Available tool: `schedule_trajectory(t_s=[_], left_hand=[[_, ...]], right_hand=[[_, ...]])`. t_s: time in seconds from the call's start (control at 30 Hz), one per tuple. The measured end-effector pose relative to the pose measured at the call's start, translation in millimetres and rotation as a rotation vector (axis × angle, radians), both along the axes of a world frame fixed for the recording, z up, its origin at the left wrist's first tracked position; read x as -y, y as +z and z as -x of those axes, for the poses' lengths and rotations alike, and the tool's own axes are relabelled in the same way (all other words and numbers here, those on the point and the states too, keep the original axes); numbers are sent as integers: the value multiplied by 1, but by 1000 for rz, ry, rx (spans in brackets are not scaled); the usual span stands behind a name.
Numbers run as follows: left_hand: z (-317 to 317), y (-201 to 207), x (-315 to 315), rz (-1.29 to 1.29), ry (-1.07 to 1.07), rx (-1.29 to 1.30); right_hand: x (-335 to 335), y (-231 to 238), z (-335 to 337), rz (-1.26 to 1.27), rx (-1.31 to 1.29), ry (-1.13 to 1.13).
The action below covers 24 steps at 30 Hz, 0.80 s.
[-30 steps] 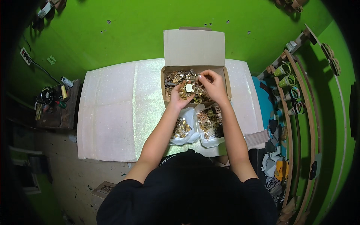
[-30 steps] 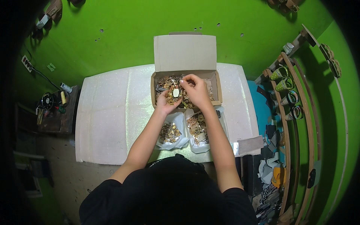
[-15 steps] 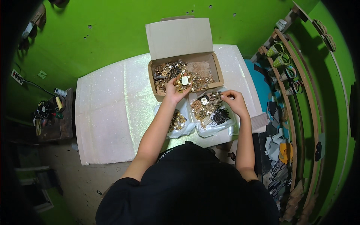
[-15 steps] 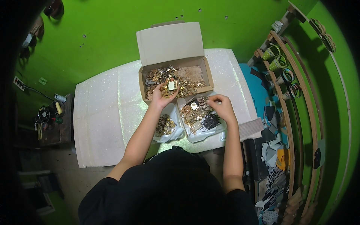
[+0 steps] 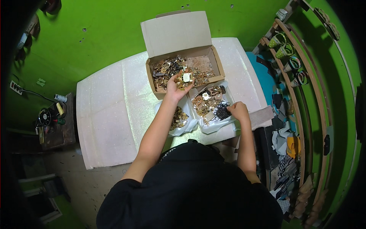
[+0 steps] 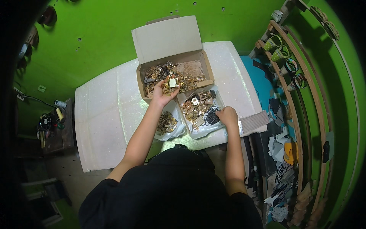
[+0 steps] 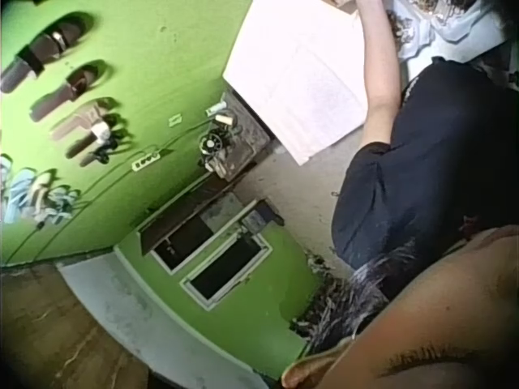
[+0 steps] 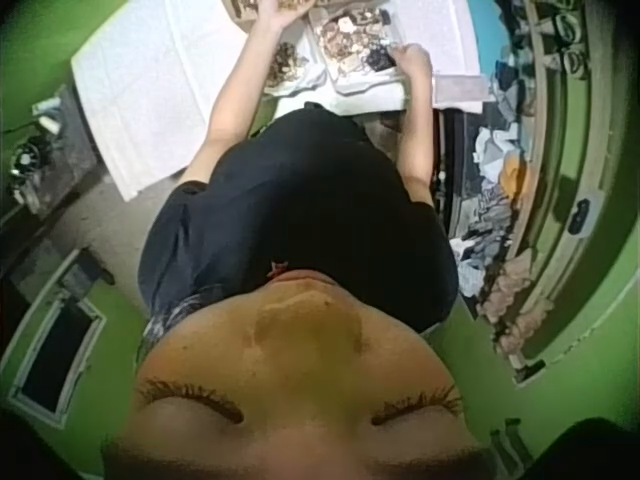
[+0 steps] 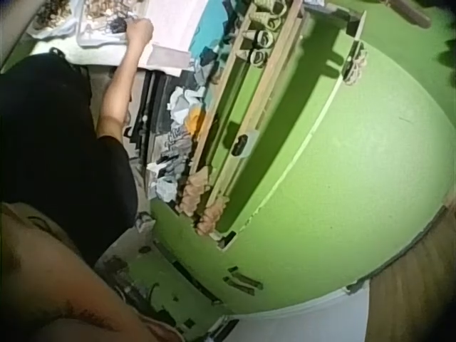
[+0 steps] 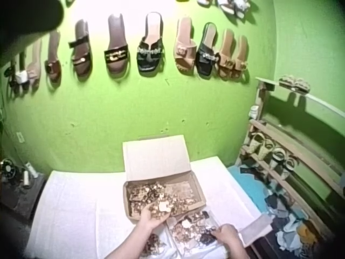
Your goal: Sorting through a box of small metallic shoe components or ornaments.
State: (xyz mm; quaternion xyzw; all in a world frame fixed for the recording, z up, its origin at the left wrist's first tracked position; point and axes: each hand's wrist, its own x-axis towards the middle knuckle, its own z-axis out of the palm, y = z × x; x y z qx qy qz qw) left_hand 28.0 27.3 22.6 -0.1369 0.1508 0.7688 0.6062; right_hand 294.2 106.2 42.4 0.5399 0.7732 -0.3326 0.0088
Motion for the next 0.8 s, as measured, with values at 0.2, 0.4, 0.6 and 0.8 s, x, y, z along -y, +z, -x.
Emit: schedule_trajectory(t_s=[0.2, 0.4, 0.6, 0.8], left_hand=[[-1, 1, 2, 16, -8, 2], [3, 2, 3, 9, 21, 38], [6, -4, 1, 4, -8, -45], [12, -5, 6, 68, -6, -71]], right_hand=[[10, 0, 18, -324, 433, -97], [8, 14, 61, -409, -186, 130], [14, 36, 137, -468, -601, 434], [18, 43, 168, -524, -489, 530]])
